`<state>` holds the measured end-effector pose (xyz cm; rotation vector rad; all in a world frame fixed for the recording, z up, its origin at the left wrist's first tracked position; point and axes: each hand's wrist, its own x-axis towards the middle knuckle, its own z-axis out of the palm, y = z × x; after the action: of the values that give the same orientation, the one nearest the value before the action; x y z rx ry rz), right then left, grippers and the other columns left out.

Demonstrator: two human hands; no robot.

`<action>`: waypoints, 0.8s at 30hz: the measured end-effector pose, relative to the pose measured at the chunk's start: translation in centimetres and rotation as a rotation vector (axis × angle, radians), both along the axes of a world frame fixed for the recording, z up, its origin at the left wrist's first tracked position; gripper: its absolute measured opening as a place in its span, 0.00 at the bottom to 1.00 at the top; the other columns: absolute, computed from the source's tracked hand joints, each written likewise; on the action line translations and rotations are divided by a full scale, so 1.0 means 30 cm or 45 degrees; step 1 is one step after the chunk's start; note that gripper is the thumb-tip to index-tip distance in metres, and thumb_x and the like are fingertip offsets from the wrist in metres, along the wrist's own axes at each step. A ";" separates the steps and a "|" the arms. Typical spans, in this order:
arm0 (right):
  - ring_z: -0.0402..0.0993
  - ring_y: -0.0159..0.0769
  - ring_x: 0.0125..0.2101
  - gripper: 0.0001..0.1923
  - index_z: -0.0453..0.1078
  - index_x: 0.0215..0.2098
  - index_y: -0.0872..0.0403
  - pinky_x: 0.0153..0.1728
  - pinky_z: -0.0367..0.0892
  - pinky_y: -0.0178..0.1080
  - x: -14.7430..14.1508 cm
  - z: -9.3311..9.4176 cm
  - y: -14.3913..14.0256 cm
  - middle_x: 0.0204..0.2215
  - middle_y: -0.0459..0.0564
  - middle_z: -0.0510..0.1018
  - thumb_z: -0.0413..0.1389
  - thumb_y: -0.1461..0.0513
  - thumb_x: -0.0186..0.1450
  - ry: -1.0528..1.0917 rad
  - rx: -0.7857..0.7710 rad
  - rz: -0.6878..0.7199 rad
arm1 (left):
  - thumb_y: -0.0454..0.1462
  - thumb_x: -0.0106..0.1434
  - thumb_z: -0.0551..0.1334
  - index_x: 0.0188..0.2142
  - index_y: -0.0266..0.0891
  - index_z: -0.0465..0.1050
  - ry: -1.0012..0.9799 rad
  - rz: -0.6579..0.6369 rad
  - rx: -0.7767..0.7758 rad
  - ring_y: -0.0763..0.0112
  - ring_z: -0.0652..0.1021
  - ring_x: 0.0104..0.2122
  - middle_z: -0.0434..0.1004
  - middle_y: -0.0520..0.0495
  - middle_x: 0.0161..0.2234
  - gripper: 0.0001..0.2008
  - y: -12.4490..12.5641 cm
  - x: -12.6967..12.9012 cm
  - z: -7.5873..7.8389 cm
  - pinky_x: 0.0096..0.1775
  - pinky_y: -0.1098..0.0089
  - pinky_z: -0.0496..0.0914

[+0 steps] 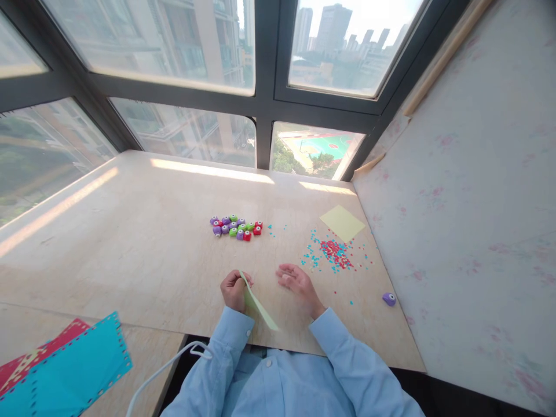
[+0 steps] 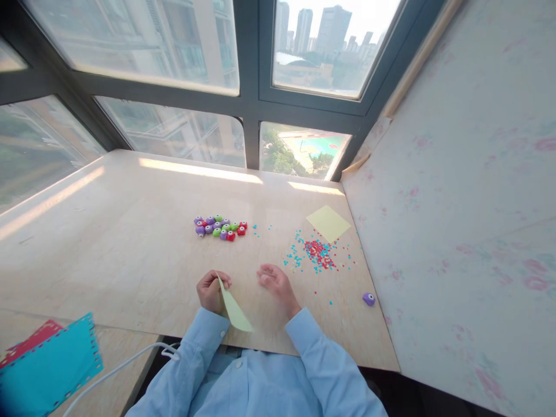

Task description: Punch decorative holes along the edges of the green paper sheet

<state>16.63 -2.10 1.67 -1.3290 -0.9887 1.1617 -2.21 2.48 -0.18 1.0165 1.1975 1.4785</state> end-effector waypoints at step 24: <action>0.76 0.42 0.49 0.20 0.66 0.54 0.54 0.39 0.75 0.40 0.066 -0.027 0.033 0.51 0.59 0.74 0.50 0.60 0.63 -0.361 0.198 -0.461 | 0.36 0.46 0.56 0.21 0.38 0.67 0.087 -0.034 -0.070 0.76 0.62 0.21 0.62 0.55 0.18 0.03 0.019 0.016 0.032 0.24 0.74 0.56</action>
<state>18.61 -1.12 0.87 -1.4968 -0.9656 0.6229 -1.74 3.06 0.78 1.0490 1.2618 1.3926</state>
